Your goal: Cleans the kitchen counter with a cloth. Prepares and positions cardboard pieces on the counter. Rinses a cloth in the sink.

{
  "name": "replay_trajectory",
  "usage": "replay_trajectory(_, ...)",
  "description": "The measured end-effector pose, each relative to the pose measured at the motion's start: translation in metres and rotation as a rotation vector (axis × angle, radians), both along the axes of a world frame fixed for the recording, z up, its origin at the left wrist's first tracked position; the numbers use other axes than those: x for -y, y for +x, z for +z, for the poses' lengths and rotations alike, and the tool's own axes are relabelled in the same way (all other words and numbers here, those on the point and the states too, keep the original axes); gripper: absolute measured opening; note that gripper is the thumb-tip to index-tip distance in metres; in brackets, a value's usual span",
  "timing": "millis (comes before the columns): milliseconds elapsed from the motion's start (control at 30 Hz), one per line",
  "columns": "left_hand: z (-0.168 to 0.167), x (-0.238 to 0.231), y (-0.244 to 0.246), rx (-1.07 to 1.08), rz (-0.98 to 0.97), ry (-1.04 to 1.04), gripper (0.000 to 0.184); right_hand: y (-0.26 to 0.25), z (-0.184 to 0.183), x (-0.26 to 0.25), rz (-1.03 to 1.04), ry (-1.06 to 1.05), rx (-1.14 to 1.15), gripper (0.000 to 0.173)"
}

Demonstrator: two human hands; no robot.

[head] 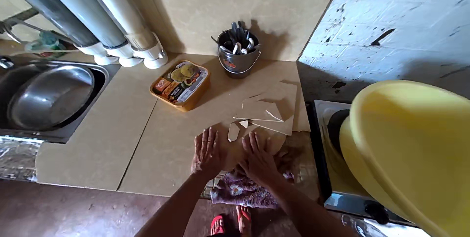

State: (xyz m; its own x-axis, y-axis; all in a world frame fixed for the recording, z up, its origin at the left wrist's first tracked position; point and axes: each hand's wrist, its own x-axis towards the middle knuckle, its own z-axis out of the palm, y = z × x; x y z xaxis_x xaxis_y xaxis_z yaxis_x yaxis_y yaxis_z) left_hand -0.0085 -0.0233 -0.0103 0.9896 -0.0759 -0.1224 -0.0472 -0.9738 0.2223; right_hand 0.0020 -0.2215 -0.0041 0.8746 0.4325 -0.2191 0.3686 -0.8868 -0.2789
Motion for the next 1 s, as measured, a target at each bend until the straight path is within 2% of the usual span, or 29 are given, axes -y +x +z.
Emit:
replay_trajectory(167,-0.001,0.001,0.004,-0.008,-0.004,0.010,0.068,0.001,-0.011,-0.002,-0.009,0.008,0.124,0.076)
replay_trajectory(333,0.004,-0.001,0.004,-0.080,-0.024,0.021,0.070,0.000,-0.003,-0.001,-0.018,-0.012,0.021,0.078)
replay_trajectory(500,0.011,-0.008,0.009,-0.174,-0.073,-0.010,0.072,-0.001,-0.007,0.005,-0.015,0.098,0.056,0.079)
replay_trajectory(567,0.008,-0.022,0.009,-0.145,-0.131,-0.102,0.069,-0.017,-0.012,0.011,0.053,0.264,0.230,0.069)
replay_trajectory(667,-0.002,-0.063,0.002,-0.019,-0.183,-0.210,0.058,-0.057,-0.029,0.022,0.365,0.377,0.501,0.043)
replay_trajectory(767,-0.009,-0.089,-0.015,0.039,-0.169,-0.084,0.058,-0.080,-0.048,0.019,0.652,0.242,0.530,0.052)
replay_trajectory(833,-0.007,-0.089,-0.015,0.017,-0.149,-0.038,0.060,-0.079,-0.048,0.006,0.686,0.159,0.551,0.056)
replay_trajectory(1000,-0.007,-0.086,-0.012,0.020,-0.145,-0.013,0.060,-0.081,-0.044,-0.047,0.611,0.201,0.410,0.055)
